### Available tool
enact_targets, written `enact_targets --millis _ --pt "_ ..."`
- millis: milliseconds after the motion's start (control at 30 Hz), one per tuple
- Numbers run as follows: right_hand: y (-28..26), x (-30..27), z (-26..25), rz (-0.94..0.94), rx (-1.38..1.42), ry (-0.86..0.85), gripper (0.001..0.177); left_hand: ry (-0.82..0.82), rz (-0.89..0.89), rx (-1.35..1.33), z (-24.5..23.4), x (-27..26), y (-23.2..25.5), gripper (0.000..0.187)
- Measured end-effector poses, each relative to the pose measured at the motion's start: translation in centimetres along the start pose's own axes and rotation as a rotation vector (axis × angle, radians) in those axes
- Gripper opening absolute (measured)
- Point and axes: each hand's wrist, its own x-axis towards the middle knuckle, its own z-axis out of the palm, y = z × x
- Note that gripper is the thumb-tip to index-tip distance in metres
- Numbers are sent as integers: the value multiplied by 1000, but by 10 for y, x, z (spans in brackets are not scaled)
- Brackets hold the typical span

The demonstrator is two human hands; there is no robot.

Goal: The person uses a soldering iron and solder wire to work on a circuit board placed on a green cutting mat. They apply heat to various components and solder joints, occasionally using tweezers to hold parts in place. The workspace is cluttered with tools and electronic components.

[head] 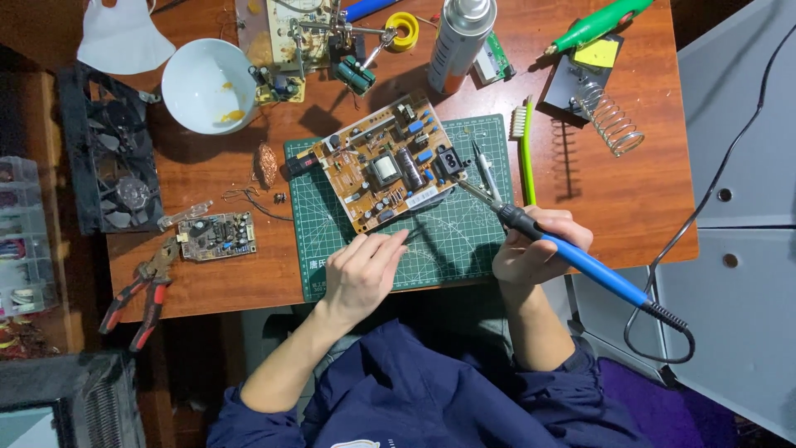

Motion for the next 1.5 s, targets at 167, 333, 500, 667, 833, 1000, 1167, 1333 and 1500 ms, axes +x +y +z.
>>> enact_targets --millis 167,333,500,667,833,1000,1167,1333,1500 --pt "0 0 0 5 7 -2 41 -49 -63 -66 -5 2 3 16" --pt "0 1 0 -6 -4 -7 41 -54 -82 -68 -6 3 5 15" --pt "-1 2 3 -12 -11 -14 40 -4 -85 -141 -2 2 7 12" --pt "-1 2 3 -3 -10 -2 40 24 -84 -137 3 -1 8 10" --pt "0 2 2 -8 -1 -14 39 29 -86 -172 3 0 7 9" --pt "-3 4 4 -12 -34 -28 39 30 -107 -217 7 -3 6 9" --pt "-4 5 3 -3 -28 -19 40 27 -99 -217 7 -4 5 9" --pt "-3 3 2 -1 -46 -26 41 23 -92 -209 10 -7 4 10" --pt "-4 5 6 -12 -38 -19 40 15 -102 -267 8 -3 5 12"
